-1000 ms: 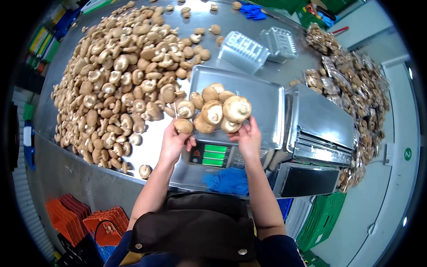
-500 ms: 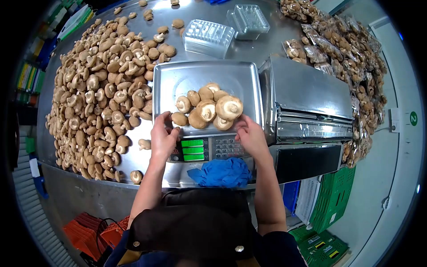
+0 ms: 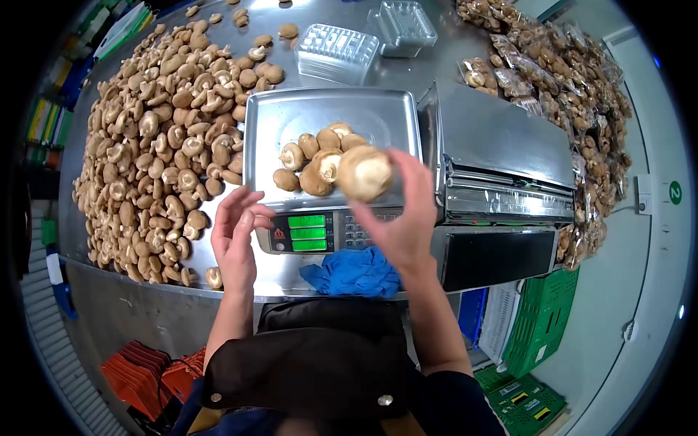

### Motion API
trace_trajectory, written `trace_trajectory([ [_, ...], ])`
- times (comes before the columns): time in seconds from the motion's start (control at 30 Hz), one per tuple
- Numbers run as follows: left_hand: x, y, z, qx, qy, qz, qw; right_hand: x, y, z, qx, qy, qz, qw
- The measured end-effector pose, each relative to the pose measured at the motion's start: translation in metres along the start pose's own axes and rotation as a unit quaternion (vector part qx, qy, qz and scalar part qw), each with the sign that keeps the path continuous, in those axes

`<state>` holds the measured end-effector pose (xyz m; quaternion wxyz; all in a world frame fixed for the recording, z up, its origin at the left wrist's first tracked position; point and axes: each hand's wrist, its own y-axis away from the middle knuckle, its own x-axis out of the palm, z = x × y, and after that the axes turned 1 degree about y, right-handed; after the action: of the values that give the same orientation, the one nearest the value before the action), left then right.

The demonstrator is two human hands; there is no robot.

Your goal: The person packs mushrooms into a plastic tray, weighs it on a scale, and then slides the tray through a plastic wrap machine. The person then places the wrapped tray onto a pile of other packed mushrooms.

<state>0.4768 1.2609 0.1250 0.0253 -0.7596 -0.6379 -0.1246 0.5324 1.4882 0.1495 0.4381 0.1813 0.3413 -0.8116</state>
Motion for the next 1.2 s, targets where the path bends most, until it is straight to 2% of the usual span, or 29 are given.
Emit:
trace_trajectory([
  [0.07,0.001,0.005,0.008,-0.055,0.168,0.102,0.979,0.014,0.02,0.024,-0.07,-0.066,0.038,0.995],
  [0.1,0.001,0.01,0.01,-0.191,0.185,0.048,0.963,0.029,0.027,0.026,-0.175,-0.108,0.08,0.975],
  [0.13,-0.014,0.029,0.017,-0.292,0.378,-0.019,0.878,0.046,0.045,0.054,-0.18,-0.034,0.242,0.953],
  [0.17,-0.032,0.032,0.025,-0.253,0.212,0.007,0.944,0.057,0.058,0.06,-0.138,-0.104,0.261,0.95],
  [0.2,-0.046,0.031,0.022,-0.218,0.144,-0.018,0.965,0.063,0.069,0.061,-0.117,-0.136,0.279,0.944],
  [0.23,-0.059,0.03,0.018,-0.187,0.071,-0.047,0.979,0.062,0.075,0.063,-0.108,-0.155,0.286,0.94],
  [0.27,-0.071,0.029,0.008,-0.168,0.102,-0.126,0.972,0.062,0.079,0.065,-0.099,-0.174,0.292,0.935],
  [0.3,-0.09,0.021,0.013,-0.081,-0.011,-0.163,0.983,0.062,0.082,0.059,-0.107,-0.164,0.304,0.932],
  [0.37,-0.114,0.004,0.027,0.066,-0.255,-0.208,0.942,0.063,0.087,0.043,-0.105,-0.153,0.301,0.935],
  [0.4,-0.122,-0.001,0.032,0.124,-0.382,-0.215,0.89,0.064,0.089,0.037,-0.096,-0.147,0.293,0.94],
  [0.43,-0.157,-0.008,0.063,0.14,-0.537,-0.166,0.815,0.062,0.088,0.033,-0.097,-0.131,0.298,0.94],
  [0.47,-0.19,-0.021,0.108,0.09,-0.534,-0.154,0.827,0.059,0.086,0.028,-0.097,-0.115,0.304,0.941],
  [0.5,-0.195,-0.02,0.127,0.129,-0.602,-0.118,0.779,0.055,0.084,0.022,-0.101,-0.084,0.287,0.949],
  [0.53,-0.188,-0.02,0.12,0.134,-0.603,-0.109,0.779,0.051,0.082,0.015,-0.105,-0.052,0.269,0.956],
  [0.6,-0.173,-0.019,0.106,0.145,-0.604,-0.09,0.778,0.042,0.066,0.0,-0.022,-0.053,0.143,0.988],
  [0.63,-0.15,-0.022,0.081,0.135,-0.524,-0.111,0.834,0.036,0.055,-0.012,0.03,-0.02,0.093,0.995],
  [0.67,-0.13,-0.027,0.06,0.134,-0.474,-0.106,0.864,0.027,0.042,-0.019,0.093,0.038,0.059,0.993],
  [0.7,-0.109,-0.03,0.043,0.118,-0.401,-0.09,0.904,0.023,0.03,-0.027,0.167,0.004,0.025,0.986],
  [0.73,-0.091,-0.037,0.033,0.079,-0.334,-0.067,0.937,0.026,0.021,-0.045,0.163,-0.025,-0.008,0.986],
  [0.8,-0.059,-0.061,0.027,-0.034,-0.265,-0.02,0.963,0.033,0.011,-0.085,0.186,0.015,0.066,0.98],
  [0.83,-0.05,-0.075,0.039,-0.065,-0.232,0.018,0.97,0.039,0.007,-0.1,0.244,-0.025,0.132,0.96],
  [0.87,-0.042,-0.089,0.055,-0.098,-0.199,0.059,0.973,0.05,0.01,-0.125,0.194,0.0,0.151,0.969],
  [0.93,-0.029,-0.103,0.058,-0.145,-0.215,0.122,0.958,0.044,-0.004,-0.105,0.261,-0.041,0.195,0.945],
  [1.03,-0.027,-0.101,0.059,-0.099,-0.22,0.133,0.961,0.049,-0.003,-0.121,0.265,-0.171,0.188,0.93],
  [1.07,-0.031,-0.104,0.07,-0.091,-0.23,0.117,0.962,0.05,-0.003,-0.121,0.258,-0.156,0.184,0.936],
  [1.1,-0.046,-0.112,0.098,-0.03,-0.26,0.116,0.958,0.049,-0.002,-0.119,0.252,-0.156,0.171,0.94],
  [1.17,-0.037,-0.106,0.093,-0.024,-0.226,0.087,0.97,0.04,-0.006,-0.108,0.236,-0.167,0.152,0.945],
  [1.2,-0.019,-0.092,0.057,-0.08,-0.163,0.061,0.982,0.028,-0.011,-0.096,0.227,-0.178,0.144,0.947],
])
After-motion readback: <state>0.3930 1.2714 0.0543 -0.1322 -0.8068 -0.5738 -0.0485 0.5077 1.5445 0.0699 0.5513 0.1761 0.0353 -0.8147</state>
